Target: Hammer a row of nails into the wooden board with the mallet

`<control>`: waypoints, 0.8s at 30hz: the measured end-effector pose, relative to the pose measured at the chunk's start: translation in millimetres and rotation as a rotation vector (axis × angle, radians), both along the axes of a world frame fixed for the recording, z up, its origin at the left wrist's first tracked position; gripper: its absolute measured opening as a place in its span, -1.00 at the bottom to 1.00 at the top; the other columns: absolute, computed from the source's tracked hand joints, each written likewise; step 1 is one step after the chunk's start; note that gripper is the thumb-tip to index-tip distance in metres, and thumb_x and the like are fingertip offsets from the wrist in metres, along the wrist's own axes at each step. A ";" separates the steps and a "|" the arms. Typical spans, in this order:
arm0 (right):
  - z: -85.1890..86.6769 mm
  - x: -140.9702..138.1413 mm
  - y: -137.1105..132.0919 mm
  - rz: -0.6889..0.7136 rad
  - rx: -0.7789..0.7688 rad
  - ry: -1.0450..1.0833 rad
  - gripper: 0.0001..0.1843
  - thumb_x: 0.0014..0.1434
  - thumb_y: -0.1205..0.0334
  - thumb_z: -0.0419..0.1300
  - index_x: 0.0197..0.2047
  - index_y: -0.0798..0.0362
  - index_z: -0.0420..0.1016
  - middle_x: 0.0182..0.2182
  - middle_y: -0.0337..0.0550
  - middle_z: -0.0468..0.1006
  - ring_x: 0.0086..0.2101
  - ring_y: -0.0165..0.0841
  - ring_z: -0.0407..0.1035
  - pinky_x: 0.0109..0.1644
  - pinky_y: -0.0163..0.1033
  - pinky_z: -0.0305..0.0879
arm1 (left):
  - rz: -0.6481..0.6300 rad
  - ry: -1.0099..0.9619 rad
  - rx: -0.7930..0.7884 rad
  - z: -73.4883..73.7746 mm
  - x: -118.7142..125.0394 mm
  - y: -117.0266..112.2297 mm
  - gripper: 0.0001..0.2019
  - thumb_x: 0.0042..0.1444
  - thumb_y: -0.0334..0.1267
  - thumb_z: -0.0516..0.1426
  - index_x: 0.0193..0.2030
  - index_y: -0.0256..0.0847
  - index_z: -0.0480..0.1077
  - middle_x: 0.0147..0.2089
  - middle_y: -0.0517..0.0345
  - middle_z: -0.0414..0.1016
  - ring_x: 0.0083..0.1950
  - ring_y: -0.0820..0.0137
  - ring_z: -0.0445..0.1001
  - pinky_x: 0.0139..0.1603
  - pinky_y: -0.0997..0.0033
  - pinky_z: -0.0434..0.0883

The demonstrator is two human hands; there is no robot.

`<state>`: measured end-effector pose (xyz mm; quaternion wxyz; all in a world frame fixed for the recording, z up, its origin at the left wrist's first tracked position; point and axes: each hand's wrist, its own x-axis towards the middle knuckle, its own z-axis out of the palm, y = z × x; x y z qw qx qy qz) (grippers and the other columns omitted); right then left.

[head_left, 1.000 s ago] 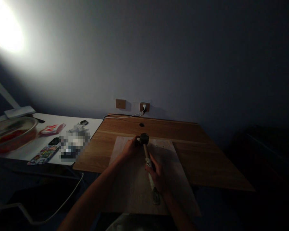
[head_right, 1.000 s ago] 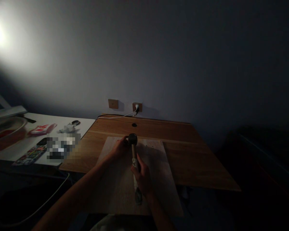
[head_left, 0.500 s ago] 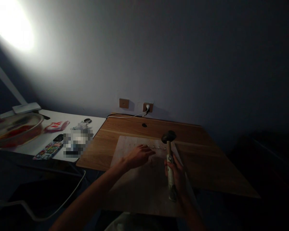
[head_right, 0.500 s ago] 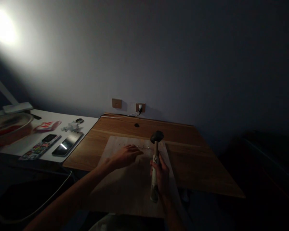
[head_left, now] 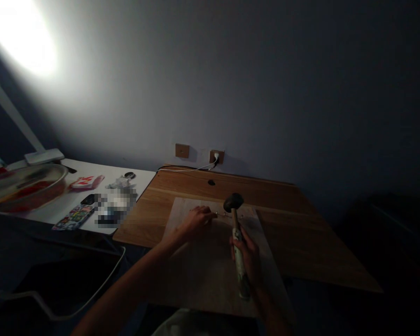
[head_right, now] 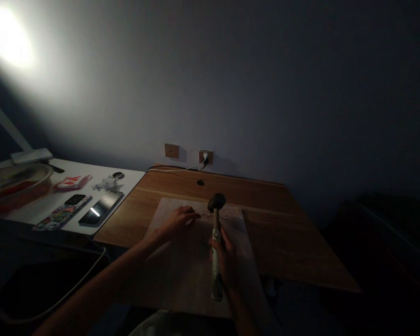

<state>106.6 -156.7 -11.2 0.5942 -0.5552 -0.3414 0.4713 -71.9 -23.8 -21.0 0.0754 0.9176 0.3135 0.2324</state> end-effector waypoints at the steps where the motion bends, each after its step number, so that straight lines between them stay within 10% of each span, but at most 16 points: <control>1: -0.3 -1.4 0.5 0.000 -0.008 -0.022 -0.46 -0.07 0.03 0.35 -0.01 0.05 0.55 -0.48 -0.27 0.51 -0.62 -0.44 0.26 -0.60 -0.34 0.16 | 0.099 -0.091 -0.103 -2.9 -5.5 7.3 -0.71 0.19 -0.45 0.10 -0.01 -0.15 0.53 -0.12 0.08 0.58 -0.15 0.35 0.54 -0.10 0.40 0.41; 4: -0.7 -6.0 1.8 0.009 -0.022 -0.090 -0.41 -0.05 0.06 0.34 0.07 0.05 0.56 -0.48 -0.27 0.51 -0.59 -0.43 0.26 -0.58 -0.34 0.17 | 0.257 -0.260 -0.285 -9.6 -18.3 22.9 -0.70 0.15 -0.48 0.08 -0.07 -0.20 0.56 -0.14 0.09 0.62 -0.17 0.38 0.56 -0.12 0.44 0.44; 19: 6.8 -34.1 12.9 0.156 0.037 -0.153 -0.40 0.05 0.07 0.28 0.17 0.05 0.51 -0.42 -0.28 0.46 -0.49 -0.41 0.27 -0.47 -0.33 0.24 | 0.232 -0.235 -0.237 -18.5 -16.1 26.7 -0.75 0.12 -0.46 0.14 -0.14 -0.18 0.60 -0.16 0.03 0.63 -0.10 0.30 0.55 -0.01 0.35 0.45; 24: -5.0 -40.9 14.4 0.161 0.024 -0.144 -0.31 0.05 0.04 0.28 0.26 0.02 0.45 -0.44 -0.30 0.49 -0.50 -0.38 0.32 -0.45 -0.31 0.30 | 0.250 -0.357 -0.383 -21.2 -16.2 29.3 -0.55 0.05 -0.49 0.12 0.10 -0.18 0.46 -0.19 0.12 0.65 -0.20 0.36 0.59 -0.17 0.43 0.47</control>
